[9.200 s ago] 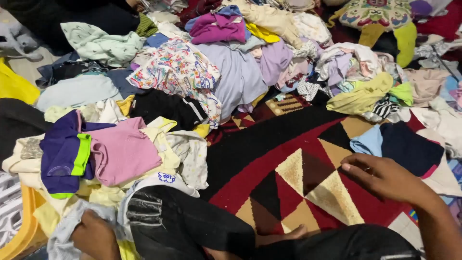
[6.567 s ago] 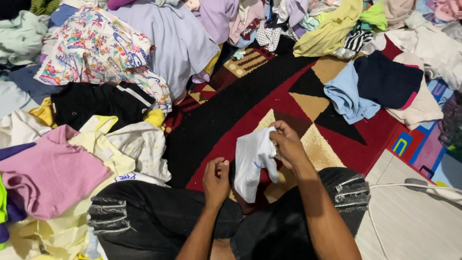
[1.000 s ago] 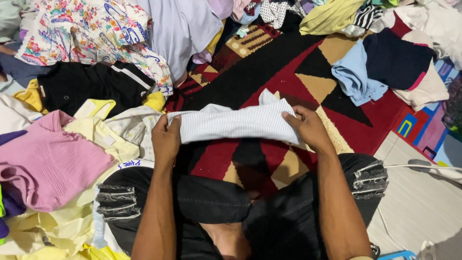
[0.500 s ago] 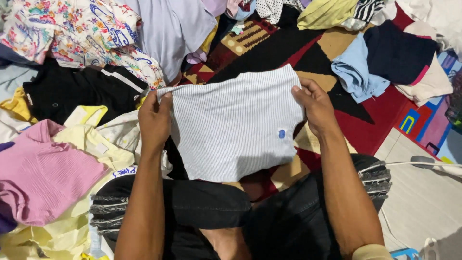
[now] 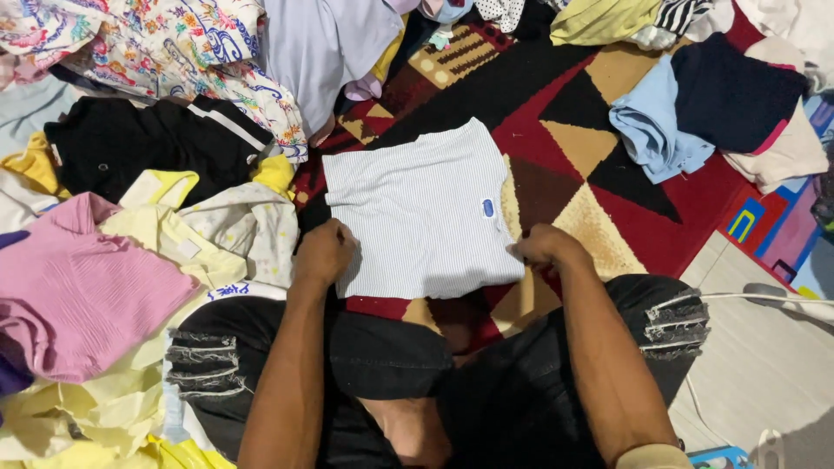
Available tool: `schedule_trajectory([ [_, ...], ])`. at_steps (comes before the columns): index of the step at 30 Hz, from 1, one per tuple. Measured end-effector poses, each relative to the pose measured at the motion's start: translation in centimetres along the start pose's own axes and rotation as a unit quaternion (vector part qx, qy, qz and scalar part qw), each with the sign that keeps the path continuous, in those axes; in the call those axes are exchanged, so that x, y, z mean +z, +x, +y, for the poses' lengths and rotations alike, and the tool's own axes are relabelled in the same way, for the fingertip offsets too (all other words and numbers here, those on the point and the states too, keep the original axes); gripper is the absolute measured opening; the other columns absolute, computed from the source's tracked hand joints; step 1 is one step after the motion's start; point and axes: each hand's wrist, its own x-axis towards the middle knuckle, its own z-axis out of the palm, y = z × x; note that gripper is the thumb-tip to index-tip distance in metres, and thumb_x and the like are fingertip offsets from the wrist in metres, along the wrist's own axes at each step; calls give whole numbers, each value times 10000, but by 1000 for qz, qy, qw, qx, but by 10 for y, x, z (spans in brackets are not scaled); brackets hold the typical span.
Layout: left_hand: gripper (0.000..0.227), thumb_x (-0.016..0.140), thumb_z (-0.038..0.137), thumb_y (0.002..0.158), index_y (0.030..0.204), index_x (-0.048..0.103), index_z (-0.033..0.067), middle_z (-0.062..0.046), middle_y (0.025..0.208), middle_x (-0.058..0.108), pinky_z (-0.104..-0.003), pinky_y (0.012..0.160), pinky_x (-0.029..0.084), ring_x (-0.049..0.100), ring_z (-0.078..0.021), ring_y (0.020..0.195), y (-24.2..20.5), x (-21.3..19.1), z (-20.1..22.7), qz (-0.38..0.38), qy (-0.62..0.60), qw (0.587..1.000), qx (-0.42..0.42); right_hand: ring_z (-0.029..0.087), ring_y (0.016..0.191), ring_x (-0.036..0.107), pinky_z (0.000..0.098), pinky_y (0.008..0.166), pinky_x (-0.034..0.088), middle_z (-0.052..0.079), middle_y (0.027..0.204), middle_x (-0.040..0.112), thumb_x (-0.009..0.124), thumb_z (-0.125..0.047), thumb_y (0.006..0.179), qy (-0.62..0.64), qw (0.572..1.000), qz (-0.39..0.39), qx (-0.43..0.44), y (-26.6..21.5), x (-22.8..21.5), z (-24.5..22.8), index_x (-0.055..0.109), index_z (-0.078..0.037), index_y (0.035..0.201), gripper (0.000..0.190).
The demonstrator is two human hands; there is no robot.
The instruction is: A person sits on the floor and folds various items of clothing from a large, unsorted pile.
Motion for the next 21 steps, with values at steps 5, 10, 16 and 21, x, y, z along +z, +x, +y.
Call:
schedule_trajectory([
  [5,301,834,224,981,1276,847,161,-149,1257,811,-515,991,718,834,-407,1263,-25,35,6,-139,130,979,76,510,1465,784,626,1248,624,376,1473,842,786,-333,973,-103,993,13,-47,17,33,1,824,104,1442,642],
  [10,400,762,262,1017,1400,841,179,-159,1435,717,-589,1083,659,686,-425,1458,-29,67,-10,-114,271,947,133,530,1475,757,684,1207,616,399,1483,794,765,-342,995,35,993,92,-58,17,34,10,544,30,1592,738],
  [16,344,564,202,1139,1421,751,145,-156,1247,788,-598,1174,550,771,-401,1325,-44,39,9,-121,189,970,91,476,1305,770,509,802,813,388,1612,617,708,-258,1137,277,954,91,-74,-22,31,-5,584,-80,1585,497],
  [21,547,555,238,1147,1682,655,181,-167,1442,862,-667,1286,444,788,-414,1418,-58,40,5,-207,221,952,44,486,1509,745,619,1203,655,310,1550,812,718,-268,1080,-1,994,61,-91,-3,30,15,782,-66,1517,486],
])
